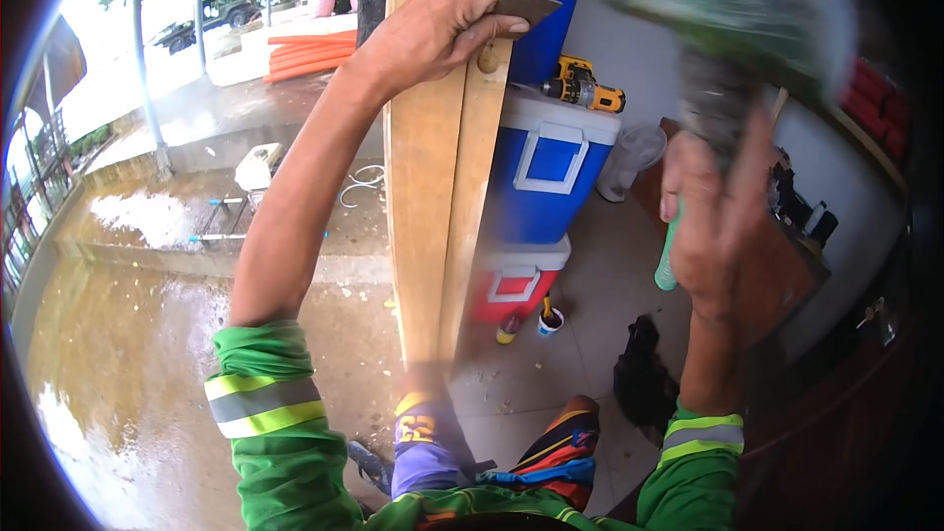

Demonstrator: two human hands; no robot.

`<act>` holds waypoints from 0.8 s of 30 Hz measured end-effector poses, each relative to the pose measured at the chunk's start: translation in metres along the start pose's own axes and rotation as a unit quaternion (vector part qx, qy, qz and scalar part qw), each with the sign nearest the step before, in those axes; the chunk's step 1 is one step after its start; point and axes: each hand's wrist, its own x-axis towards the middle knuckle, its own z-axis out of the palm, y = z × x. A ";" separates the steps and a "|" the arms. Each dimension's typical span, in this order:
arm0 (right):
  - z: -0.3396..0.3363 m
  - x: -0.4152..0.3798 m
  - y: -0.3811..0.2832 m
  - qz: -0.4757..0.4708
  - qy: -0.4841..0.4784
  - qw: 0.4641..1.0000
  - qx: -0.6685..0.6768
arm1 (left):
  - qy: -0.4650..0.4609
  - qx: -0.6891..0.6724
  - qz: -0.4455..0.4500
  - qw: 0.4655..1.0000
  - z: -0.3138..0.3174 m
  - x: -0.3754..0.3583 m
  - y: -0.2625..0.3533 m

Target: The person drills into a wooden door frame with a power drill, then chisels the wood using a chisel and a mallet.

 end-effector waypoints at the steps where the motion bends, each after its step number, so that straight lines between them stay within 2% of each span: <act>1: -0.002 0.006 0.004 0.002 -0.018 0.999 -0.030 | 0.002 -0.004 0.003 1.000 0.001 0.000 -0.001; 3: -0.008 0.016 0.007 0.006 -0.056 0.994 -0.090 | 0.001 -0.004 0.006 1.000 0.002 -0.001 0.000; 6: -0.011 0.011 -0.016 0.059 -0.007 0.998 -0.028 | 0.010 0.006 0.027 1.000 0.000 0.000 0.000; 8: -0.025 0.010 -0.015 0.010 0.030 0.999 0.027 | 0.034 0.005 0.060 0.998 0.000 -0.001 -0.001; 10: -0.034 0.009 -0.005 -0.056 0.026 0.995 0.077 | 0.008 0.033 0.056 0.998 -0.003 0.001 -0.003; 13: -0.013 0.005 0.007 -0.008 -0.009 0.999 0.040 | 0.006 -0.010 0.045 0.999 -0.003 -0.001 0.000; 16: -0.005 0.019 -0.014 0.070 -0.060 0.994 -0.053 | -0.014 0.003 0.025 1.000 -0.001 0.000 -0.001; 18: -0.011 0.023 -0.020 0.064 -0.024 0.996 -0.050 | -0.004 0.022 0.039 0.999 0.000 0.000 -0.002; 19: -0.020 0.022 -0.018 0.033 0.023 0.999 -0.014 | 0.002 0.033 0.044 0.998 0.000 0.000 -0.003; 22: -0.032 0.012 0.005 -0.045 0.028 0.998 0.032 | -0.016 0.011 0.014 1.000 0.001 -0.001 -0.005; 23: -0.020 0.001 0.030 -0.045 0.028 0.998 -0.030 | -0.014 0.010 0.014 1.000 0.002 -0.001 -0.006; 24: -0.016 0.007 0.023 -0.035 -0.007 0.996 -0.087 | -0.012 0.009 0.016 1.000 0.002 -0.001 -0.006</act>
